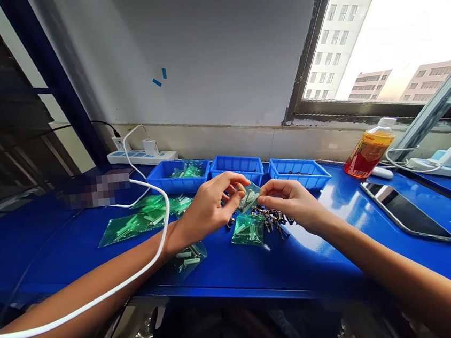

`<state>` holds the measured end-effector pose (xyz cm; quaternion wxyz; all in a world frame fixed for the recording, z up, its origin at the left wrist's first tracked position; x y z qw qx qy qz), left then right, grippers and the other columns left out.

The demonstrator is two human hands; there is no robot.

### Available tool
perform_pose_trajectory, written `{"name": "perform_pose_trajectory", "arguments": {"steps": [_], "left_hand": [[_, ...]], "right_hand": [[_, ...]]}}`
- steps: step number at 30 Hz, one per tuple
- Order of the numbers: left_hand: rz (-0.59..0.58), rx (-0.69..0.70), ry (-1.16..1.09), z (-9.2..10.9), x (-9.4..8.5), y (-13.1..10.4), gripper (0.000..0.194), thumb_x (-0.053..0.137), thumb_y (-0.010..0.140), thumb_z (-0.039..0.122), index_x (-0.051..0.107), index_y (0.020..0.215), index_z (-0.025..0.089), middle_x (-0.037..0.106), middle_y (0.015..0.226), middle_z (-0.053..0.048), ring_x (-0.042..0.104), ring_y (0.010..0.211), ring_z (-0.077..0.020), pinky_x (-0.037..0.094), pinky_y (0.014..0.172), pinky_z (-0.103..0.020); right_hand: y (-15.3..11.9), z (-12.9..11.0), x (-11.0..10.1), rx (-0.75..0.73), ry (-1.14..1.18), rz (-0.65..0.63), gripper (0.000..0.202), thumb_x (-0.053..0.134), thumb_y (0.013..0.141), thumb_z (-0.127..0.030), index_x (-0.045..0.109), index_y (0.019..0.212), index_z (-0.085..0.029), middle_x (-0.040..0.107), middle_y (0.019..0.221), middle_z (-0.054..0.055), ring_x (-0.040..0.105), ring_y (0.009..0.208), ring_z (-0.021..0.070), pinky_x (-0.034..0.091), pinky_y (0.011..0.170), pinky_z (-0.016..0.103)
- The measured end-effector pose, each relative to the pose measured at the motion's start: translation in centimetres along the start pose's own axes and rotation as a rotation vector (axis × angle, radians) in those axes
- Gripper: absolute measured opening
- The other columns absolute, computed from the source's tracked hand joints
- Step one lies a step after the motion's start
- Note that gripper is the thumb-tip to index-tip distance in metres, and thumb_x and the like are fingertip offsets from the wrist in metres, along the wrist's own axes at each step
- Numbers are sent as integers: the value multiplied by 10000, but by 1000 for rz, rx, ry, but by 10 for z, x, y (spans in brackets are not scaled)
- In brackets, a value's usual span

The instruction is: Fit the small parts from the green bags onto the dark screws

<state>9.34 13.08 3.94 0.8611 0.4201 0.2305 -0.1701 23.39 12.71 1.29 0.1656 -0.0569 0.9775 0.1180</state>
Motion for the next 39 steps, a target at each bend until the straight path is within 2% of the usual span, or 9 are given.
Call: {"name": "perform_pose_trajectory", "arguments": {"steps": [5, 12, 17, 20, 24, 26, 29, 33, 39], "left_hand": [[-55, 19, 8, -1, 2, 1, 148, 503, 813, 141, 541, 951, 179, 625, 840, -7, 588, 745, -104, 483, 636, -202], [-122, -28, 10, -5, 4, 2, 232, 484, 814, 170, 487, 1045, 184, 601, 763, 16, 579, 709, -113, 470, 651, -236], [-109, -152, 48, -14, 0, 4, 274, 522, 807, 258, 472, 1066, 185, 610, 809, -5, 577, 708, -135, 446, 603, -245], [-84, -271, 65, -24, -4, 4, 278, 480, 839, 372, 486, 1041, 182, 601, 719, -1, 568, 637, -148, 420, 570, -264], [-178, -443, -143, -35, 6, 0, 409, 309, 888, 502, 492, 1042, 171, 548, 526, 24, 519, 503, -143, 389, 510, -259], [-205, -492, -328, -34, 13, -2, 440, 276, 891, 520, 493, 1041, 168, 577, 559, 14, 528, 508, -132, 418, 534, -257], [-217, -562, -500, -36, 20, -4, 382, 406, 856, 506, 493, 1010, 168, 625, 681, -2, 553, 529, -112, 448, 564, -253], [-223, -664, -508, -44, 23, -6, 326, 550, 796, 442, 500, 967, 169, 622, 732, 7, 565, 516, -92, 449, 549, -235], [-310, -771, -599, -42, 30, -11, 357, 501, 811, 491, 504, 964, 168, 663, 744, -35, 588, 535, -113, 456, 552, -243]], "right_hand": [[-1, 1, 0, -3, -51, -1, 196, 634, 658, -339, 585, 659, -149, 535, 567, -39, 382, 458, 51, 274, 424, 202], [-3, -5, 2, -20, -106, -17, 160, 602, 665, -306, 557, 623, -158, 461, 484, -68, 322, 391, 39, 256, 381, 196], [-6, -20, -7, -226, -343, 154, 125, 564, 698, -239, 552, 590, -177, 534, 513, -30, 447, 473, 80, 351, 455, 220], [-14, -34, -10, -410, -552, 292, 132, 536, 711, -176, 520, 581, -192, 591, 578, -4, 508, 548, 106, 392, 521, 239], [-23, -43, -7, -559, -716, 351, 153, 505, 733, -142, 484, 596, -206, 598, 612, 5, 524, 572, 117, 397, 535, 241], [-25, -43, -3, -589, -731, 336, 157, 493, 743, -134, 476, 604, -207, 595, 618, 5, 523, 568, 115, 390, 524, 234], [-26, -42, 3, -627, -724, 316, 167, 477, 758, -128, 463, 611, -207, 587, 628, 5, 522, 569, 112, 396, 532, 231], [-30, -44, 4, -675, -710, 367, 182, 461, 775, -127, 454, 614, -210, 563, 620, 3, 514, 561, 113, 398, 528, 235], [-36, -51, -7, -711, -718, 529, 176, 491, 785, -156, 468, 621, -215, 549, 608, 3, 501, 558, 119, 398, 517, 243]]}}
Point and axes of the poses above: each hand's wrist, its own y-axis towards the middle knuckle, its own x-axis out of the palm, z = x × y, the point moved 7 cm from there along y, towards the middle knuckle
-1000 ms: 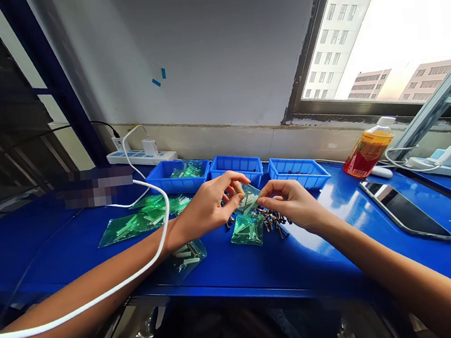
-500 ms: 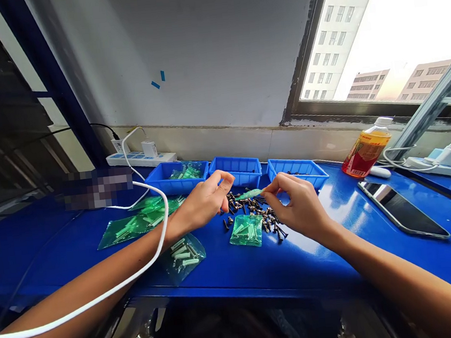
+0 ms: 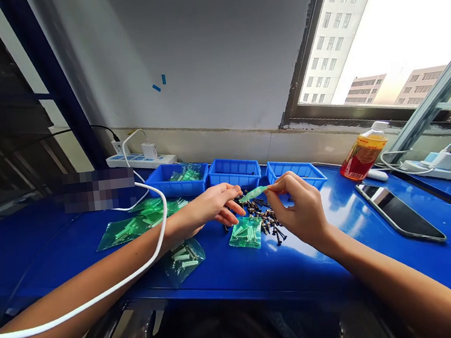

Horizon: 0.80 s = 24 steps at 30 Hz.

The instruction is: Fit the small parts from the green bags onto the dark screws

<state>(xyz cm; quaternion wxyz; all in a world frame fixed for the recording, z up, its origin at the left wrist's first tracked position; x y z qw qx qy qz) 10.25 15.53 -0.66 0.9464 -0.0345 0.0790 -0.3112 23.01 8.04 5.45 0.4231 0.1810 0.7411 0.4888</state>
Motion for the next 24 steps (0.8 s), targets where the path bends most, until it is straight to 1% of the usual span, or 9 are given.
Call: {"name": "perform_pose_trajectory", "arguments": {"steps": [1, 3, 6, 8, 12, 15, 19, 22, 24], "left_hand": [[-21, -5, -31, 1, 2, -1, 358, 506, 809, 487, 506, 972, 168, 665, 749, -38, 588, 548, -112, 460, 565, -245], [-32, 23, -80, 5, 3, -4, 323, 551, 792, 428, 515, 979, 168, 654, 776, -33, 585, 594, -107, 466, 598, -243], [24, 111, -77, 11, -3, -4, 259, 607, 746, 295, 538, 961, 168, 601, 785, -8, 570, 662, -103, 461, 604, -230], [62, 182, -63, 14, -8, -3, 252, 617, 722, 252, 543, 949, 172, 555, 735, 19, 546, 640, -94, 440, 568, -215], [79, 268, -67, 18, -11, -2, 263, 612, 704, 227, 522, 945, 173, 514, 670, 55, 481, 535, -62, 391, 515, -200], [94, 296, -71, 20, -11, -3, 266, 610, 700, 221, 513, 943, 171, 513, 669, 59, 475, 532, -56, 383, 516, -197], [119, 321, -62, 22, -11, -4, 269, 610, 701, 215, 512, 947, 168, 502, 663, 64, 472, 521, -55, 375, 513, -202], [134, 352, -59, 23, -13, -4, 255, 606, 710, 216, 508, 940, 164, 503, 676, 59, 468, 521, -53, 380, 517, -204], [157, 382, -46, 24, -15, -4, 263, 601, 718, 215, 496, 953, 163, 504, 692, 53, 468, 530, -54, 389, 521, -205]], "right_hand": [[0, 0, 0, -6, 3, -4, 175, 492, 786, -155, 471, 622, -215, 547, 608, 2, 498, 554, 118, 396, 515, 243], [-1, -1, 3, -22, 27, -40, 174, 481, 791, -148, 480, 630, -213, 549, 615, 5, 498, 557, 119, 398, 519, 245], [-4, -4, 11, -47, 78, -135, 153, 468, 801, -145, 505, 667, -210, 557, 646, 10, 514, 579, 121, 410, 537, 246], [-6, -4, 15, -53, 96, -189, 114, 477, 803, -153, 523, 713, -207, 568, 680, 14, 529, 606, 122, 421, 553, 244], [-6, 0, 19, -22, 64, -223, 40, 500, 793, -172, 528, 792, -200, 569, 696, 10, 539, 630, 123, 427, 571, 239], [-6, 6, 21, 30, 37, -227, 45, 514, 780, -196, 510, 824, -199, 558, 683, 1, 530, 619, 124, 419, 561, 241], [-8, 12, 25, 79, 33, -264, 84, 509, 774, -214, 500, 856, -198, 557, 697, 4, 525, 624, 126, 414, 567, 248], [-8, 14, 27, 120, 45, -286, 95, 507, 765, -227, 506, 855, -199, 556, 699, 5, 522, 630, 129, 410, 575, 255], [-7, 17, 26, 179, 76, -292, 96, 520, 748, -240, 516, 832, -194, 557, 686, 2, 520, 628, 129, 411, 583, 258]]}}
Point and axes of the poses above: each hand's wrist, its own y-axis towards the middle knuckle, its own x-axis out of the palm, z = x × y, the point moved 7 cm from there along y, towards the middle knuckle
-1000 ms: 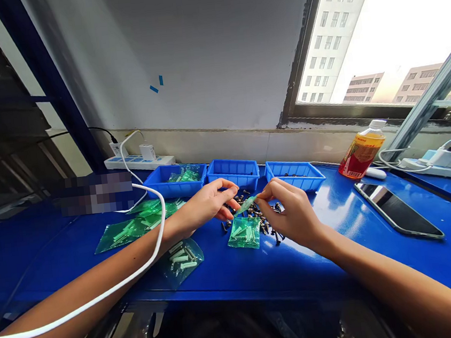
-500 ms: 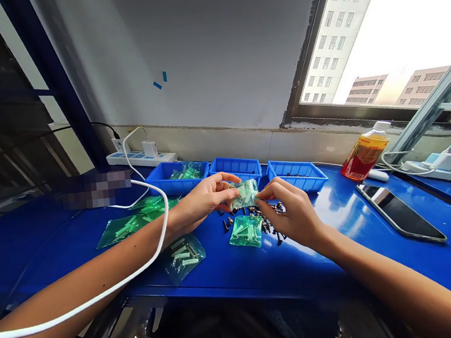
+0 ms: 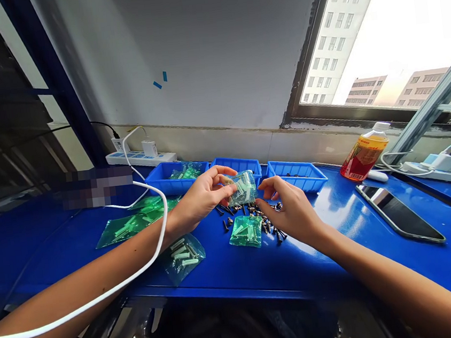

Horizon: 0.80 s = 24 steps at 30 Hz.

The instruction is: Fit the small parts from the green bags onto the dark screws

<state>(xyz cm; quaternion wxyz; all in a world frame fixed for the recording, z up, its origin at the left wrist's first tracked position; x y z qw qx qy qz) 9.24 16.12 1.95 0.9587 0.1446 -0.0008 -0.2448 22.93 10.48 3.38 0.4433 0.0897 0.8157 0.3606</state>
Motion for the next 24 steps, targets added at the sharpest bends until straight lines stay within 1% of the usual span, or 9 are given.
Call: {"name": "perform_pose_trajectory", "arguments": {"steps": [1, 3, 5, 7, 9, 13, 16, 21, 24], "left_hand": [[18, 24, 11, 1, -1, 0, 283, 599, 721, 210, 484, 974, 164, 505, 702, 51, 469, 536, -57, 395, 524, -206], [64, 90, 44, 6, -3, -1, 352, 597, 723, 189, 445, 1040, 174, 515, 728, 46, 466, 554, -62, 405, 538, -208], [93, 157, 84, 11, -4, -3, 419, 597, 729, 173, 404, 1100, 187, 529, 752, 41, 462, 573, -68, 405, 552, -208], [81, 197, 127, 15, -1, -6, 435, 594, 742, 175, 391, 1127, 194, 536, 761, 36, 467, 594, -75, 398, 560, -208], [56, 219, 161, 17, 2, -8, 418, 584, 759, 187, 394, 1130, 198, 537, 761, 31, 480, 615, -85, 392, 557, -208], [40, 239, 213, 17, 4, -10, 375, 568, 773, 191, 412, 1114, 198, 546, 777, 19, 498, 645, -96, 391, 551, -209], [26, 232, 244, 16, 5, -9, 354, 561, 773, 197, 426, 1099, 194, 545, 786, 14, 506, 654, -102, 397, 542, -210], [28, 212, 294, 15, 4, -8, 330, 555, 774, 214, 448, 1086, 191, 541, 797, 7, 519, 661, -106, 414, 546, -215], [26, 215, 309, 14, 4, -7, 331, 557, 773, 224, 454, 1084, 187, 540, 791, 5, 518, 666, -109, 416, 548, -218]], "right_hand": [[1, 2, 0, 40, 36, -12, 86, 523, 742, -248, 522, 806, -190, 558, 672, 0, 518, 622, 126, 411, 584, 258], [2, 6, 3, 150, 149, -84, 107, 508, 754, -283, 537, 738, -181, 549, 628, -8, 499, 581, 113, 400, 557, 247], [2, 10, 10, 274, 289, -191, 210, 483, 777, -350, 556, 693, -172, 524, 587, -17, 452, 522, 96, 363, 498, 232], [0, 13, 16, 368, 415, -266, 286, 474, 780, -415, 578, 693, -163, 504, 577, -20, 412, 499, 87, 321, 460, 224], [-1, 14, 19, 420, 509, -288, 308, 495, 758, -445, 591, 699, -158, 503, 582, -19, 411, 516, 89, 309, 463, 223], [-2, 17, 22, 490, 636, -269, 279, 558, 700, -432, 586, 662, -157, 527, 586, -13, 456, 556, 96, 357, 518, 230], [-2, 19, 21, 508, 668, -232, 252, 588, 671, -413, 582, 659, -161, 540, 589, -12, 470, 561, 98, 370, 529, 234], [0, 20, 17, 418, 618, -172, 226, 602, 677, -395, 603, 686, -170, 504, 575, -26, 434, 537, 89, 328, 483, 223], [1, 20, 17, 401, 623, -153, 226, 600, 668, -391, 622, 713, -171, 492, 568, -30, 418, 524, 84, 320, 471, 223]]}}
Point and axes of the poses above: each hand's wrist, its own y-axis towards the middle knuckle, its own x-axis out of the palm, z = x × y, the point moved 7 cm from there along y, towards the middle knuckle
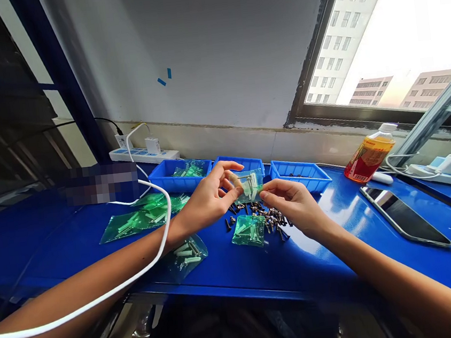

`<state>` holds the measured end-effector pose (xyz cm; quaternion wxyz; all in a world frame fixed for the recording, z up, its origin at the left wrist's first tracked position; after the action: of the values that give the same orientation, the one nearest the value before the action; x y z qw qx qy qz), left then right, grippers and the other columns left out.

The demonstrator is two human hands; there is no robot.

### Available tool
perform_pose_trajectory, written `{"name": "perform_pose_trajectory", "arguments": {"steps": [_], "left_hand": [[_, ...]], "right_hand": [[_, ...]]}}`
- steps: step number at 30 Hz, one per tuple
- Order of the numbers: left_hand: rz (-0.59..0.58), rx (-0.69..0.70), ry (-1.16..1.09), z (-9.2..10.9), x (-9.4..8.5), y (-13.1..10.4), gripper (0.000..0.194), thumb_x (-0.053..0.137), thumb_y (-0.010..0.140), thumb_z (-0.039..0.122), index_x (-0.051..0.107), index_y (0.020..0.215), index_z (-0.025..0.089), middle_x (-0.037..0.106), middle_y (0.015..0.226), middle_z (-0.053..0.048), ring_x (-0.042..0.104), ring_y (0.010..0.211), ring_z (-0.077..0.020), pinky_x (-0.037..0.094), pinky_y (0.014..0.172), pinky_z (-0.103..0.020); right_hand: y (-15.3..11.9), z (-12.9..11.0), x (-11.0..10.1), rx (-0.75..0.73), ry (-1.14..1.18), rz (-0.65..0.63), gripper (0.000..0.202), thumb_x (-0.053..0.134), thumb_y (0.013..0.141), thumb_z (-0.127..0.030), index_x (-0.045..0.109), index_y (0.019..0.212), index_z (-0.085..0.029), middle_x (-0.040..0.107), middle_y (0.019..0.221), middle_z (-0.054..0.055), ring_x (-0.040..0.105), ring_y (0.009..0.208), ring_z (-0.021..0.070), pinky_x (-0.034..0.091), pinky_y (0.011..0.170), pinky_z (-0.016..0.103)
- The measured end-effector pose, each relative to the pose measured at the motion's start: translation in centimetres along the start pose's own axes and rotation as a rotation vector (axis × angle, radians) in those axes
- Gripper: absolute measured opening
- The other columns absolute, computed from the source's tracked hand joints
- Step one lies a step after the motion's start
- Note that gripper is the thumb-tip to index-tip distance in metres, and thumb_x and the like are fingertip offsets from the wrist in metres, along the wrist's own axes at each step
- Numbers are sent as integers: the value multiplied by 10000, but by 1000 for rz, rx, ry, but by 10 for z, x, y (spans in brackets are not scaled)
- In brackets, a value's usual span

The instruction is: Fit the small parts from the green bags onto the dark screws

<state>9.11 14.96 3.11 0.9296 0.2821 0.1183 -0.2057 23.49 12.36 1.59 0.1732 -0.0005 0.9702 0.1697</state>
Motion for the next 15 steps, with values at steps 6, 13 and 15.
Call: {"name": "perform_pose_trajectory", "arguments": {"steps": [6, 13, 15], "left_hand": [[-18, -12, 27, -1, 2, 0, 295, 550, 777, 242, 474, 1056, 183, 528, 770, 8, 517, 663, -109, 425, 562, -224], [-36, -63, 37, -5, 2, 0, 310, 577, 768, 273, 485, 1051, 186, 543, 808, -4, 533, 726, -131, 444, 617, -251], [-42, -104, 51, -10, 2, 1, 316, 583, 764, 283, 486, 1047, 183, 547, 821, -8, 539, 761, -142, 446, 650, -265]], "right_hand": [[0, -2, 0, 6, 4, 8, 223, 591, 648, -380, 618, 705, -167, 505, 569, -27, 411, 516, 80, 312, 461, 224], [0, -4, -6, -19, -55, 91, 192, 570, 668, -353, 586, 687, -162, 529, 579, -18, 435, 526, 85, 328, 468, 227], [0, -6, -10, -31, -84, 131, 182, 564, 679, -344, 578, 678, -163, 526, 571, -20, 439, 520, 85, 328, 465, 227]]}}
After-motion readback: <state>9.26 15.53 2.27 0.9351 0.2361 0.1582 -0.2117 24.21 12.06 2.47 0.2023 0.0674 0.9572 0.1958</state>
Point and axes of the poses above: each hand's wrist, its own y-axis towards the middle knuckle, its own x-axis out of the palm, z = x × y, the point moved 7 cm from there along y, towards the middle knuckle
